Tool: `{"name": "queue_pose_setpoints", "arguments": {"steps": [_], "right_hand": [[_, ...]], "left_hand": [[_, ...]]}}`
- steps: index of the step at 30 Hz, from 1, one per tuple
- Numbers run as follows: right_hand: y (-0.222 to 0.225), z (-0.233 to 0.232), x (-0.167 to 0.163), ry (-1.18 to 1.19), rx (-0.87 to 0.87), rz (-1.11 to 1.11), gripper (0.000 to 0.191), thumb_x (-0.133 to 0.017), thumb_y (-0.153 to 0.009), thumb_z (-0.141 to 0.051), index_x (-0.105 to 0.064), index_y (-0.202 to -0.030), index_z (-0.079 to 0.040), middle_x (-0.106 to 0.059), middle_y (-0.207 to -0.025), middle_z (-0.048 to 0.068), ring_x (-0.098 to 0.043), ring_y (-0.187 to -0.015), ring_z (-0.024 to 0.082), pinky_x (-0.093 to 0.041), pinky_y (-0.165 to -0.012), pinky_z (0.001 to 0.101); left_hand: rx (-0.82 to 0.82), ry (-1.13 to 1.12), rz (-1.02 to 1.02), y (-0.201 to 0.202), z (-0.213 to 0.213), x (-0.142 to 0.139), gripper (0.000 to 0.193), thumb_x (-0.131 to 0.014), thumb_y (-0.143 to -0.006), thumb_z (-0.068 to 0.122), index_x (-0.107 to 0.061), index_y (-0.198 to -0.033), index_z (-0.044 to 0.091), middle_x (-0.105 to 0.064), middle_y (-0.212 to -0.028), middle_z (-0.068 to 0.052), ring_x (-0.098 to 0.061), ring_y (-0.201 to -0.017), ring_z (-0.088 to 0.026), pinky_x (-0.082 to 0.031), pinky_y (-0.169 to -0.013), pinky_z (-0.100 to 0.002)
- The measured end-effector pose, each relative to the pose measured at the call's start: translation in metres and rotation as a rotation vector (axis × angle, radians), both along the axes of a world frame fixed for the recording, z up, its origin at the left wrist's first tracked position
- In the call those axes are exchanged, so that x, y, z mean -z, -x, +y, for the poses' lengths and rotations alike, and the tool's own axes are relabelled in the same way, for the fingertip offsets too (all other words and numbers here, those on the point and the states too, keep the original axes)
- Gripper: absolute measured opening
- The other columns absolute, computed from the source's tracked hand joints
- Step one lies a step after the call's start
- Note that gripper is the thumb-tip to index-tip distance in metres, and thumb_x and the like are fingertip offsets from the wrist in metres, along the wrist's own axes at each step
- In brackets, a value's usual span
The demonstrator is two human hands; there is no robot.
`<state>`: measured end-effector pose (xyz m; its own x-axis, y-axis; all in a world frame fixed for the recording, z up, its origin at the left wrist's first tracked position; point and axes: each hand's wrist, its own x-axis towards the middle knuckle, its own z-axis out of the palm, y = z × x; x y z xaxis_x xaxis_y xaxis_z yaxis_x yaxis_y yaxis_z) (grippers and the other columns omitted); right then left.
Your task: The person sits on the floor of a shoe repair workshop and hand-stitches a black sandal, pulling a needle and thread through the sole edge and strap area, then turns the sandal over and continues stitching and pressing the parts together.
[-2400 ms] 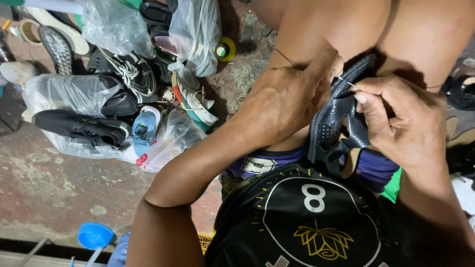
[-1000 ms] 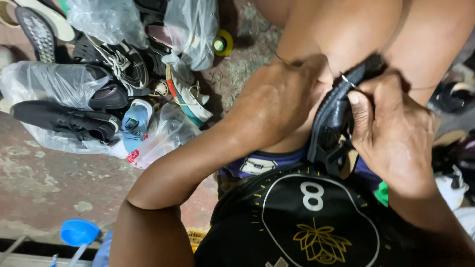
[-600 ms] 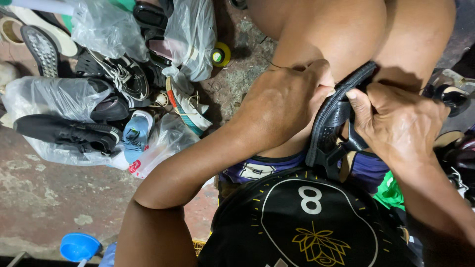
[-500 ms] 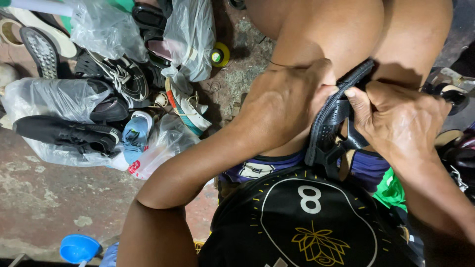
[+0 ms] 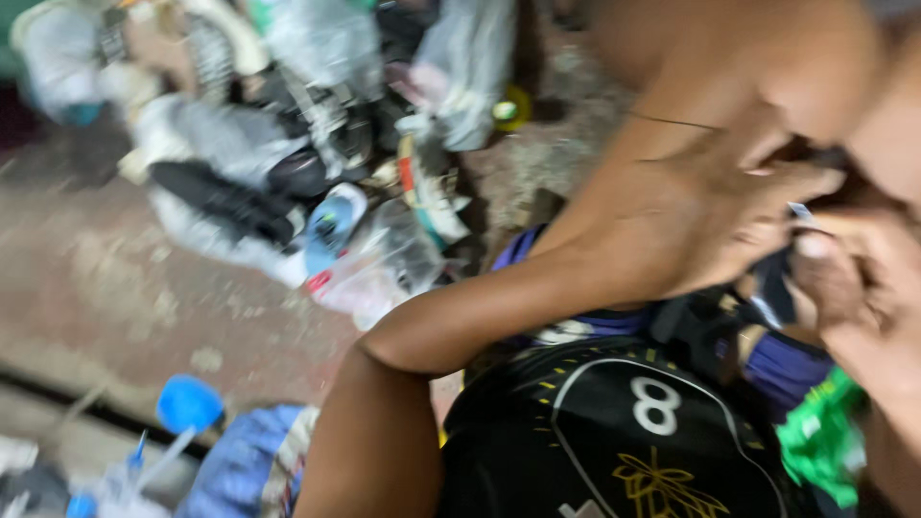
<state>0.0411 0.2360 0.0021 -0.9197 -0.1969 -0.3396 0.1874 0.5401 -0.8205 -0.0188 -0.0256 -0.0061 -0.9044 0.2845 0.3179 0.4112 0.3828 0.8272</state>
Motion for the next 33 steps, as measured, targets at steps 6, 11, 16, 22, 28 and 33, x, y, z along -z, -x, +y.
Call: {"name": "queue_pose_setpoints", "arguments": {"steps": [6,11,16,22,28,33], "right_hand": [[-0.027,0.001,0.067,0.054,0.254,0.076,0.013,-0.05,-0.115,-0.008,-0.06,-0.121,-0.004,-0.054,-0.07,0.002,-0.046,-0.057,0.007,-0.038,-0.056,0.023],[-0.029,-0.01,0.093,0.092,0.298,0.091,0.014,-0.05,-0.114,-0.009,-0.061,-0.12,-0.004,-0.053,-0.069,0.001,-0.045,-0.056,0.006,-0.037,-0.055,0.0228],[-0.018,-0.019,0.093,0.104,0.31,0.104,0.015,-0.05,-0.114,-0.011,-0.062,-0.119,-0.004,-0.053,-0.067,0.001,-0.044,-0.055,0.006,-0.037,-0.054,0.0226],[-0.001,-0.016,0.086,0.107,0.295,0.119,0.017,-0.05,-0.113,-0.012,-0.064,-0.118,-0.004,-0.052,-0.066,0.0,-0.043,-0.054,0.005,-0.035,-0.052,0.0224],[0.003,-0.014,0.074,0.105,0.322,0.107,0.019,-0.05,-0.113,-0.014,-0.065,-0.117,-0.004,-0.052,-0.064,-0.001,-0.042,-0.052,0.005,-0.034,-0.051,0.0221],[0.008,-0.007,0.071,0.122,0.35,0.109,0.02,-0.05,-0.112,-0.015,-0.066,-0.116,-0.005,-0.051,-0.063,-0.001,-0.041,-0.051,0.005,-0.033,-0.05,0.022]], "left_hand": [[-0.116,0.024,-0.06,-0.016,0.024,0.035,0.053,-0.069,-0.098,0.023,-0.046,-0.146,0.021,-0.05,-0.137,-0.012,-0.067,-0.114,-0.024,-0.059,-0.084,-0.034],[-0.143,0.036,-0.056,-0.024,0.04,0.059,0.052,-0.065,-0.1,0.022,-0.042,-0.147,0.024,-0.049,-0.138,-0.01,-0.067,-0.114,-0.02,-0.059,-0.08,-0.031],[-0.146,0.06,-0.021,-0.024,0.044,0.062,0.051,-0.061,-0.103,0.021,-0.039,-0.149,0.027,-0.049,-0.139,-0.007,-0.067,-0.114,-0.017,-0.059,-0.077,-0.029],[-0.044,0.33,-0.091,-0.025,0.034,0.037,0.045,-0.066,-0.1,0.027,-0.052,-0.143,0.029,-0.053,-0.137,-0.007,-0.068,-0.108,-0.017,-0.057,-0.069,-0.032],[-0.134,0.046,-0.008,-0.023,0.018,0.014,0.04,-0.067,-0.104,0.025,-0.05,-0.141,0.027,-0.05,-0.132,0.0,-0.064,-0.114,-0.017,-0.058,-0.086,-0.028],[0.033,0.182,-0.255,-0.015,0.004,-0.013,0.042,-0.069,-0.099,0.011,-0.06,-0.139,0.021,-0.058,-0.124,0.0,-0.07,-0.098,-0.015,-0.057,-0.076,-0.034]]}}
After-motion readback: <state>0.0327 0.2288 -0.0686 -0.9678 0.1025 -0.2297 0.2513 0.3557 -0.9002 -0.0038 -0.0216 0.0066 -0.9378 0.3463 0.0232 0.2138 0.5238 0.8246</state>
